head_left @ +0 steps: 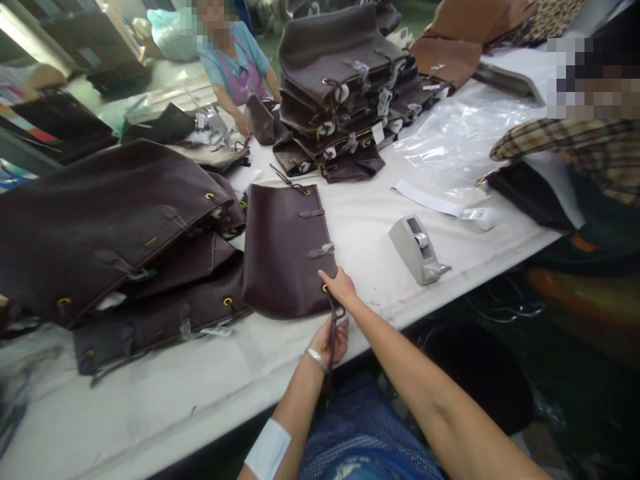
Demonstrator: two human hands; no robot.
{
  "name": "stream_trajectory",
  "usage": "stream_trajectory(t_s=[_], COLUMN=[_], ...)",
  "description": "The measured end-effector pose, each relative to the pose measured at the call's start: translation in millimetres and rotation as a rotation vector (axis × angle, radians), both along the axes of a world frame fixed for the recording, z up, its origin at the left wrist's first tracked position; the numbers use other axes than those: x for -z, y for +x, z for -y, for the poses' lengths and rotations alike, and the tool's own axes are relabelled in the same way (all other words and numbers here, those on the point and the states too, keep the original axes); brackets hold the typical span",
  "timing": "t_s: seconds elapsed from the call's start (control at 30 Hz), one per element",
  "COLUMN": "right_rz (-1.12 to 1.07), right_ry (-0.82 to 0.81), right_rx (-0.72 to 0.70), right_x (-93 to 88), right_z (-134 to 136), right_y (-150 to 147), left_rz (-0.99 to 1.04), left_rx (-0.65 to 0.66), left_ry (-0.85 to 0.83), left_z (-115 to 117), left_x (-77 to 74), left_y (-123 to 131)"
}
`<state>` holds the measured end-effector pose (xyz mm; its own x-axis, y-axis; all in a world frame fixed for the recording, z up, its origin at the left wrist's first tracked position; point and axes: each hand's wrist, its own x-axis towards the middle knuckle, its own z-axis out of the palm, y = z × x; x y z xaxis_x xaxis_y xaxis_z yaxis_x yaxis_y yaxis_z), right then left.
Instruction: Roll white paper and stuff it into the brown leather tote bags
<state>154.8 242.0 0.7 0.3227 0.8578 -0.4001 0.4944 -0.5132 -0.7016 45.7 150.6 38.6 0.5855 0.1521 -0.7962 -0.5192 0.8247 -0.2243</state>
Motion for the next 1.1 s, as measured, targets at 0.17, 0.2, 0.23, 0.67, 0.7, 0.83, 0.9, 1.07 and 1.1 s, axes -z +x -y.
stream_trajectory(t_s=[0.17,0.2,0.23,0.67,0.7,0.83,0.9,1.07,1.1], right_rz=[0.010,0.016,0.023,0.048,0.046,0.051,0.068,0.127,0.133], right_ry=[0.094,0.111,0.124,0.225,0.225,0.215,0.204,0.123,0.114], right_rx=[-0.021,-0.019,-0.015,-0.002,-0.001,0.004,0.006,0.006,0.003], right_x=[5.6,6.2,6.5,10.3,11.2,15.0,16.2,14.7,13.8], right_z=[-3.2,-3.1,-2.8,1.9,1.8,0.9,0.3,-1.0,-1.4], right_y=[-1.7,-2.6,-3.6,-5.3,-5.1,-5.2,-5.7,-7.7,-7.9], left_rz=[0.031,0.024,0.017,0.175,0.188,0.131,0.086,-0.046,-0.057], left_rx=[-0.158,-0.166,-0.170,-0.262,-0.259,-0.247,-0.264,-0.269,-0.252], left_ry=[0.024,0.019,0.012,0.061,0.084,0.093,0.130,0.258,0.263], left_z=[6.9,6.5,5.1,-7.1,-5.8,0.3,4.7,29.3,36.0], left_x=[-7.7,-8.7,-9.4,-20.0,-20.8,-20.5,-20.2,-24.5,-26.3], left_y=[7.5,8.4,8.7,-5.5,-5.1,-4.2,-2.9,2.5,2.9])
